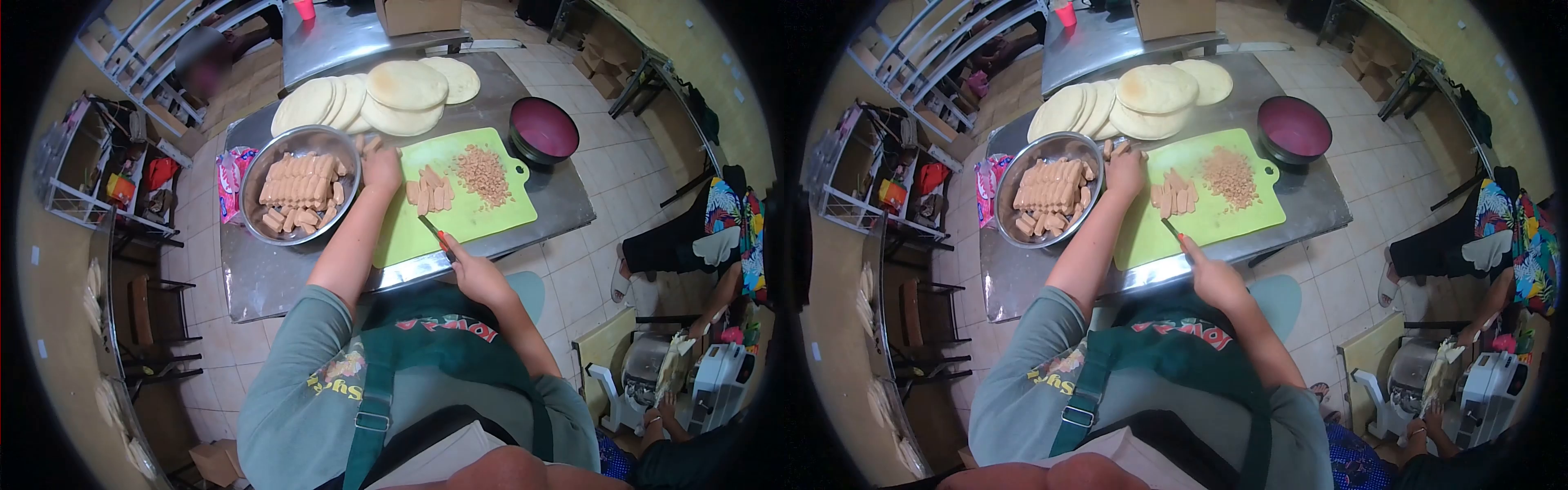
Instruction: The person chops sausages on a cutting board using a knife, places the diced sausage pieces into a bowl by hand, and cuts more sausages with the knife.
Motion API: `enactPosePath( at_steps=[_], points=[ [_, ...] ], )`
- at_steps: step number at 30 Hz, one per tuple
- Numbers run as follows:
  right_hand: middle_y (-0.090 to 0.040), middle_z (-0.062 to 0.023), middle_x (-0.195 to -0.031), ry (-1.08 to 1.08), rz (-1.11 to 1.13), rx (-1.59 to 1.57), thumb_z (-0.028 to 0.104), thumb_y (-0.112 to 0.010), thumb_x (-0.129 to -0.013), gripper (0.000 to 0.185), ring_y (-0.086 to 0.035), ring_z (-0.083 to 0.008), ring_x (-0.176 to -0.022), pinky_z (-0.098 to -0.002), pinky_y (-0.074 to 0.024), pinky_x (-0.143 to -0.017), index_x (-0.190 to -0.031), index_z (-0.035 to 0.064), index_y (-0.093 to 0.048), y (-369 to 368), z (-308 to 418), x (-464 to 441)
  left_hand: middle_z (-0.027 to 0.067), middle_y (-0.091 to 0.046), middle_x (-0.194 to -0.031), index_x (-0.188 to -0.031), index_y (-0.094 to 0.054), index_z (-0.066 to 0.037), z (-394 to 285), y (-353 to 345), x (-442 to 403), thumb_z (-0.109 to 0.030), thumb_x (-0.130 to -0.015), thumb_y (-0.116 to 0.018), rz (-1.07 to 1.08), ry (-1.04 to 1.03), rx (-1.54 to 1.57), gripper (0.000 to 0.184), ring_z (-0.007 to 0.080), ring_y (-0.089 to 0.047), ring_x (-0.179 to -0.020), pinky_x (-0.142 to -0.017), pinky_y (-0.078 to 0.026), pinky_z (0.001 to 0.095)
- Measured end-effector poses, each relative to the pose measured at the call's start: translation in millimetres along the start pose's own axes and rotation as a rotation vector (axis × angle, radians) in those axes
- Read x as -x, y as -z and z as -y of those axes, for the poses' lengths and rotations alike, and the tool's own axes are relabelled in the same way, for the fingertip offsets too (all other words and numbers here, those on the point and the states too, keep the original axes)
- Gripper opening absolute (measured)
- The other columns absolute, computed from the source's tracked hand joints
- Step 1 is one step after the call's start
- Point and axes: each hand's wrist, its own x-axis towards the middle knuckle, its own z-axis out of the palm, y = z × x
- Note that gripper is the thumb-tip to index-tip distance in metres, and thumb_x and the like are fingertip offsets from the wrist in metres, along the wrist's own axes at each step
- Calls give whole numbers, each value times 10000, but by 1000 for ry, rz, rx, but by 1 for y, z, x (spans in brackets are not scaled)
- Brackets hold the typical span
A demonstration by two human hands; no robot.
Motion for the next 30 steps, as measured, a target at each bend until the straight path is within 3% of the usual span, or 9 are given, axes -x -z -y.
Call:
enactPosePath(
  at_steps=[5,7,12,16,19,22,30],
  points=[
    [-588,-301,-830,-13,33,7,131,-422,-882,564,-572,-444,-799,-487,-429,-745,-1406,190,-222,0,0,1,186,-623,-815,-993,-631,-49,2,20,10,-211,-824,-551,170,-106,53,248,353,-574,-860,-749,-434,458],
    [-598,-276,-834,34,-17,16,159,-416,-880,559,-582,-430,-783,-484,-442,-718,-1402,210,-223,-4,-6,0,212,-611,-794,-987,-629,-31,3,27,26,-190,-812,-574,6,-143,260,243,362,-578,-789,-687,-445,457],
    [-594,-277,-856,124,-83,-96,157,-413,-879,537,-577,-430,-801,-479,-438,-727,-1393,207,-265,3,-8,-11,140,-591,-755,-926,-621,3,6,53,73,-71,-695,-658,-67,-181,430,245,309,-559,-716,-673,-449,403],
    [-595,-278,-860,137,-127,-32,154,-424,-873,541,-578,-431,-794,-475,-440,-725,-1392,203,-279,-3,-4,-33,135,-605,-780,-926,-623,1,15,45,89,-67,-698,-662,-92,-105,490,241,304,-572,-749,-689,-459,389],
    [-596,-282,-839,96,-115,-11,157,-436,-871,555,-583,-426,-785,-473,-443,-717,-1397,199,-266,0,-2,-44,129,-619,-809,-923,-632,-17,17,41,90,-45,-711,-652,-129,-186,488,215,294,-589,-798,-721,-473,365],
    [-600,-273,-810,70,-143,11,155,-439,-871,565,-589,-418,-769,-471,-447,-710,-1403,196,-253,3,-8,-49,113,-631,-862,-899,-658,-69,10,38,90,-38,-725,-634,-60,-398,524,178,276,-601,-851,-758,-479,350],
    [-598,-245,-735,74,-141,74,151,-426,-879,557,-591,-404,-711,-474,-444,-668,-1403,196,-245,-4,-2,-27,87,-626,-901,-892,-661,-77,3,22,96,-67,-703,-618,-86,-398,452,194,259,-599,-865,-727,-493,337]
  ],
)
